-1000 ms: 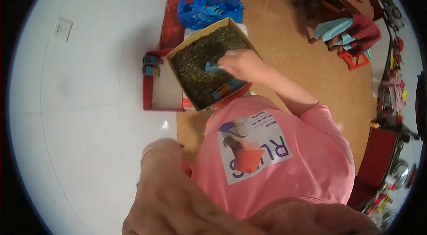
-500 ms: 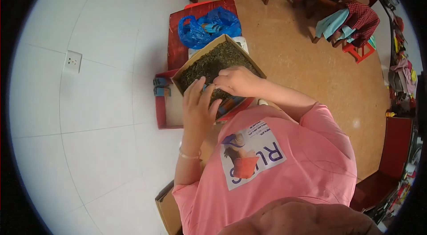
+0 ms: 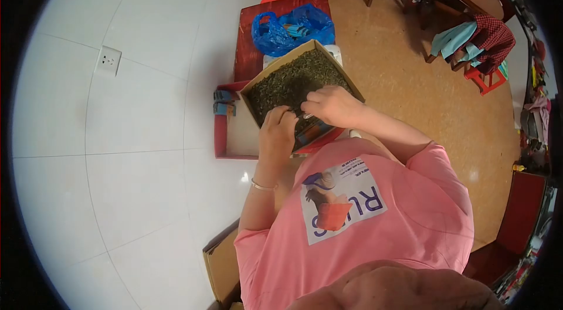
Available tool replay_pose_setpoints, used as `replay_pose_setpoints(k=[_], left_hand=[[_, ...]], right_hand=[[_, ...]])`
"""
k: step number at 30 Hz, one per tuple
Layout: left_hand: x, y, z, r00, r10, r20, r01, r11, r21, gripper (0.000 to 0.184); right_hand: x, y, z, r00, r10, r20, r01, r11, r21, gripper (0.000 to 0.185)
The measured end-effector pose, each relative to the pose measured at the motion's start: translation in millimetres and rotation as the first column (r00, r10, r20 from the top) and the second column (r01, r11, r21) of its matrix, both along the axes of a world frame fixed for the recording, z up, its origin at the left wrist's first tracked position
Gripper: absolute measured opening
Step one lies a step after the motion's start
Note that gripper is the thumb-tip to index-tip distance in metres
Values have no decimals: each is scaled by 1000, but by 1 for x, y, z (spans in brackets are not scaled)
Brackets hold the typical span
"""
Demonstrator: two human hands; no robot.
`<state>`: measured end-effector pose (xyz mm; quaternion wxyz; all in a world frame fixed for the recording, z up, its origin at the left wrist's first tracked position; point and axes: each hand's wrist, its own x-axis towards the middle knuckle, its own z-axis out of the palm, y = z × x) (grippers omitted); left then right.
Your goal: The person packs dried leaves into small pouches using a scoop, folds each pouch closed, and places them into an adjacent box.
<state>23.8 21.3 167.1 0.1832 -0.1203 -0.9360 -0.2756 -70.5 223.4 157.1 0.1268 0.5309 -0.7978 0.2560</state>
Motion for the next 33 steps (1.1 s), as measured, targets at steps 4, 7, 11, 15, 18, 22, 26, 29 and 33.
replay_pose_setpoints(k=[4, 7, 11, 15, 18, 22, 26, 29, 33], left_hand=[[-5, 5, 4, 1000, -13, 26, 15, 997, -75, 14], [-9, 3, 3, 1000, 10, 18, -9, 998, -64, 13], [-12, -1, 2, 999, 50, -2, -49, 983, 176, 9], [-11, 4, 13, 998, 61, 3, -58, 931, 360, 10], [-10, 3, 13, 998, 38, 55, -56, 926, 374, 14], [-11, -5, 5, 995, -29, 95, 4, 966, 257, 18], [-5, -5, 12, 995, 76, 65, -96, 903, 419, 18], [-3, -12, 7, 992, 118, 43, -125, 885, 448, 16], [6, -16, 6, 995, 90, 52, -104, 898, 428, 12]], right_hand=[[1, -3, -2, 998, 61, -27, -61, 998, 14, 13], [2, -1, 0, 995, 18, 100, -8, 995, -102, 26], [-5, 5, -1, 841, -18, 540, 184, 949, -254, 58], [-16, 10, -32, 847, 4, 532, 131, 968, -214, 51], [-14, 8, -35, 654, 64, 754, 81, 985, -154, 24], [-12, 6, -44, 696, 78, 714, 73, 981, -178, 22], [-13, 2, -46, 672, 144, 727, 42, 972, -231, 23], [-17, 11, -50, 621, 111, 776, 45, 983, -177, 23], [-14, 5, -60, 636, 76, 768, 19, 993, -114, 24]])
